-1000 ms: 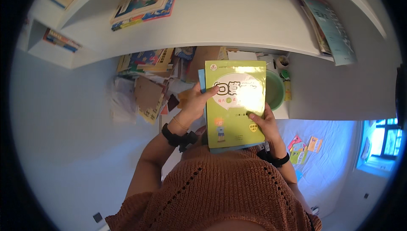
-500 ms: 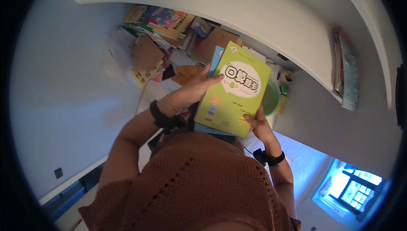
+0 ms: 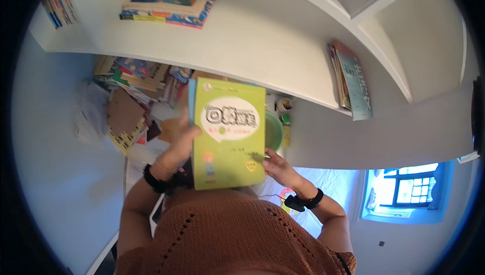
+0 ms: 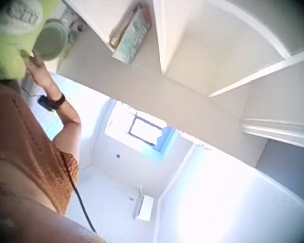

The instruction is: The person organizes a bookshelf by sorting through various books and notebooks on a desk and placing them onto different shelves.

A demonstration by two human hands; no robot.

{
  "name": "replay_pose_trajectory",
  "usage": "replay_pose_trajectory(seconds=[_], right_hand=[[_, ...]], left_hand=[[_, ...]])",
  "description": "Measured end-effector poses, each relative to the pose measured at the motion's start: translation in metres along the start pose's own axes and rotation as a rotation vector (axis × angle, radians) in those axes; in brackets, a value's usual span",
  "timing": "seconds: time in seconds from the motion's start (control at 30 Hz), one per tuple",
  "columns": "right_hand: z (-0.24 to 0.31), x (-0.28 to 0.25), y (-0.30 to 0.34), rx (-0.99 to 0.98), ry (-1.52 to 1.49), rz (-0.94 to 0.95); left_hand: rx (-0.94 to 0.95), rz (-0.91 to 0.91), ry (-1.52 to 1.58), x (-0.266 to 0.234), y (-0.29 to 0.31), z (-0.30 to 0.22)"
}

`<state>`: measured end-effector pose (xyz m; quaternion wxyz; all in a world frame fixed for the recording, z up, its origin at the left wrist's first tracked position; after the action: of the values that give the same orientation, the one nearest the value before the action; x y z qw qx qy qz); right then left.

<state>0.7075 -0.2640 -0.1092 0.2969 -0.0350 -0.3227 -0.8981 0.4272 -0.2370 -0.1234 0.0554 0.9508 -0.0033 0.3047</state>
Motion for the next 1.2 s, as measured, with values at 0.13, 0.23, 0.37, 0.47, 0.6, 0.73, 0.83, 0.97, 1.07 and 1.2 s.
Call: replay_pose_trajectory(seconds=[0.13,0.23,0.37,0.47,0.6,0.73,0.83,0.97,1.07,1.2], right_hand=[[0.002,0.041,-0.028,-0.235,0.133,-0.057],[-0.002,0.068,-0.040,-0.403,0.332,-0.144],[0.003,0.076,-0.060,-0.523,0.177,-0.213],[0.020,0.083,-0.065,-0.611,0.183,-0.193],[0.015,0.086,-0.058,-0.400,0.241,-0.147],[-0.015,0.081,-0.041,-0.342,0.292,-0.008],[-0.032,0.080,-0.035,-0.206,0.113,-0.085],[-0.044,0.059,-0.054,-0.277,0.066,0.078],[-0.011,0.076,-0.041,-0.513,0.256,-0.059],[0.037,0.078,-0.015,-0.587,0.192,-0.126]], left_hand=[[0.208,0.208,-0.183,-0.018,0.012,-0.001],[0.106,0.148,-0.075,-0.009,0.028,-0.031],[0.228,-0.028,-0.199,-0.020,0.032,-0.046],[0.122,-0.228,-0.040,-0.029,0.034,-0.055],[0.000,-0.112,0.019,-0.047,0.048,-0.053],[-0.144,-0.081,-0.074,-0.038,0.065,-0.044],[-0.321,-0.006,-0.283,-0.033,0.066,-0.039],[-0.109,-0.103,-0.233,-0.038,0.061,-0.016],[0.085,-0.013,-0.240,-0.048,0.062,-0.022],[0.080,0.259,-0.350,-0.042,0.062,-0.038]])
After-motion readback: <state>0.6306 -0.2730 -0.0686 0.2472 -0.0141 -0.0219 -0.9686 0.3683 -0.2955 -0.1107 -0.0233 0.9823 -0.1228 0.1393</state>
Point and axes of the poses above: each hand's wrist, its own y-axis away from the middle knuckle, its own x-axis out of the palm, z = x × y, the point moved 1 cm from there along -y, towards the middle knuckle
